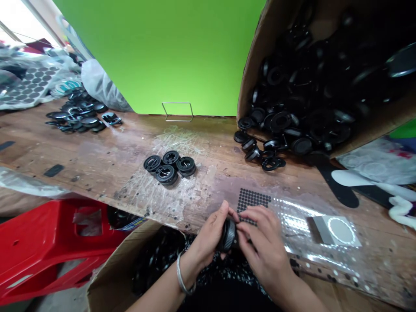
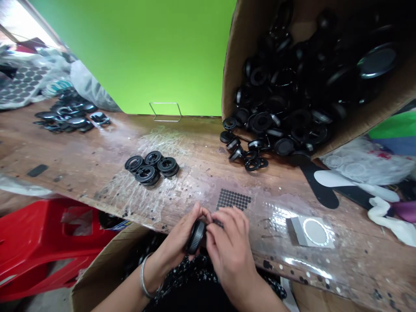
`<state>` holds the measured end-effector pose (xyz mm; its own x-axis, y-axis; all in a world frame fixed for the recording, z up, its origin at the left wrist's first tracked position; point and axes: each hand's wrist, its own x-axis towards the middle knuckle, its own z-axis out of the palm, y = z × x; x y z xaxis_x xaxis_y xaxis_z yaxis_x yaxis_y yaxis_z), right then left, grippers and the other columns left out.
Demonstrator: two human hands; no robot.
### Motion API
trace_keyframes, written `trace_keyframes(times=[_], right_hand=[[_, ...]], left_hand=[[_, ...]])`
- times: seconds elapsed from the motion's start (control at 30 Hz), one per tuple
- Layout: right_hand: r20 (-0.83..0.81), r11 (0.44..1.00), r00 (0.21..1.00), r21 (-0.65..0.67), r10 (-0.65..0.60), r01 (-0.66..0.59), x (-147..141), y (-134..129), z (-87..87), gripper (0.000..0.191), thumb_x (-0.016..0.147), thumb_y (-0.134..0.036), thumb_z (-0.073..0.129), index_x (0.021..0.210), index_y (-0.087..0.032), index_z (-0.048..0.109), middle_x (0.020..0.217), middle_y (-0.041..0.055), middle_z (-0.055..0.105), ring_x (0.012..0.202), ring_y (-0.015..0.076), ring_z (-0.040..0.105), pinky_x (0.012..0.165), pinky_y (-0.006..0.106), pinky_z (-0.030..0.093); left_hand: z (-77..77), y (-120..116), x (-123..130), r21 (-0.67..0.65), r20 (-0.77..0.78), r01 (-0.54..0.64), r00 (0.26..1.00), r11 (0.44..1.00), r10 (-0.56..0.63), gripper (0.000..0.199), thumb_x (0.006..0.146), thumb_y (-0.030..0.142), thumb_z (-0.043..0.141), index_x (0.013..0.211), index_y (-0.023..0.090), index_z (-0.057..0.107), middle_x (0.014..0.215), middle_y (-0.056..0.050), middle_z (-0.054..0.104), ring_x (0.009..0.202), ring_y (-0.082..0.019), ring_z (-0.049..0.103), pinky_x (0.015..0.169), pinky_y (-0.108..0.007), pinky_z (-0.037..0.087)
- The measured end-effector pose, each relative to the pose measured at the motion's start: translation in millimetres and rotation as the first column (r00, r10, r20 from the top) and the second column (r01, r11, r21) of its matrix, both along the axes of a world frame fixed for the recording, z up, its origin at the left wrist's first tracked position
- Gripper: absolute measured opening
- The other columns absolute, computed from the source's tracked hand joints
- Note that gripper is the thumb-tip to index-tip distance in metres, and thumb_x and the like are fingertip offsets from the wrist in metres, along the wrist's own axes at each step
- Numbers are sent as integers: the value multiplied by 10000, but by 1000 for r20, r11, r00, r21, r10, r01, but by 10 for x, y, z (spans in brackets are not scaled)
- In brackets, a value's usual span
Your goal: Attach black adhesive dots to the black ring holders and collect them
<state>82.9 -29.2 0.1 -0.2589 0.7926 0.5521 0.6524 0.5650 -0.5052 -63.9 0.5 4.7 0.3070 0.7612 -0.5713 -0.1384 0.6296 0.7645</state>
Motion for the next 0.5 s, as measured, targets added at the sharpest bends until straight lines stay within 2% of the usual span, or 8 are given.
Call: trace_keyframes(times=[0.07,0.13,0.23,0.33,0.4,0.5], right_hand=[[98,995,995,90,24,-33,-21,-106,-16,317,851,4,533,1142,-104,594,1178,143,596,1221,287,464,1062,548,324],[156,994,987,97,41,-57,-10,-178,-14,382,854,-1,528,1230,-65,555,1226,164,590,1262,302,439,1081,551,296],[90,997,995,-73,36,-29,145,-149,0,298,915,-100,499,1193,-151,593,1284,125,558,1297,288,416,1062,515,343],[-23,955,983,-240,-183,173,454,46,-61,160,951,-211,487,1005,-210,637,1135,81,595,1118,234,526,941,432,435],[61,915,943,-232,-326,331,657,210,-170,104,911,-246,550,899,-198,641,996,73,605,984,237,535,889,435,424],[258,891,898,-193,-358,411,826,397,-355,102,871,-236,590,818,-192,666,972,77,606,949,255,495,858,436,390]], left_hand=[[-3,-11,5,-31,1,-16,1000,999,16,563,847,731,391,847,195,563,510,48,475,323,-70,403,248,-126,304],[-9,-12,20,-27,-20,-17,1000,999,17,555,841,726,417,848,192,571,513,48,478,326,-72,410,247,-127,301],[-16,13,53,22,-43,-17,999,1000,18,536,836,702,463,819,180,585,515,35,498,349,-80,437,258,-130,311],[-31,62,79,75,-25,-91,995,993,93,535,858,688,438,801,178,590,455,48,452,319,-74,389,264,-134,298],[-46,99,87,102,-2,-162,987,982,163,524,867,677,435,800,181,590,444,58,428,311,-70,362,265,-137,290],[-59,139,83,122,20,-204,979,971,203,499,872,656,453,799,182,591,458,59,429,317,-69,361,265,-139,292]])
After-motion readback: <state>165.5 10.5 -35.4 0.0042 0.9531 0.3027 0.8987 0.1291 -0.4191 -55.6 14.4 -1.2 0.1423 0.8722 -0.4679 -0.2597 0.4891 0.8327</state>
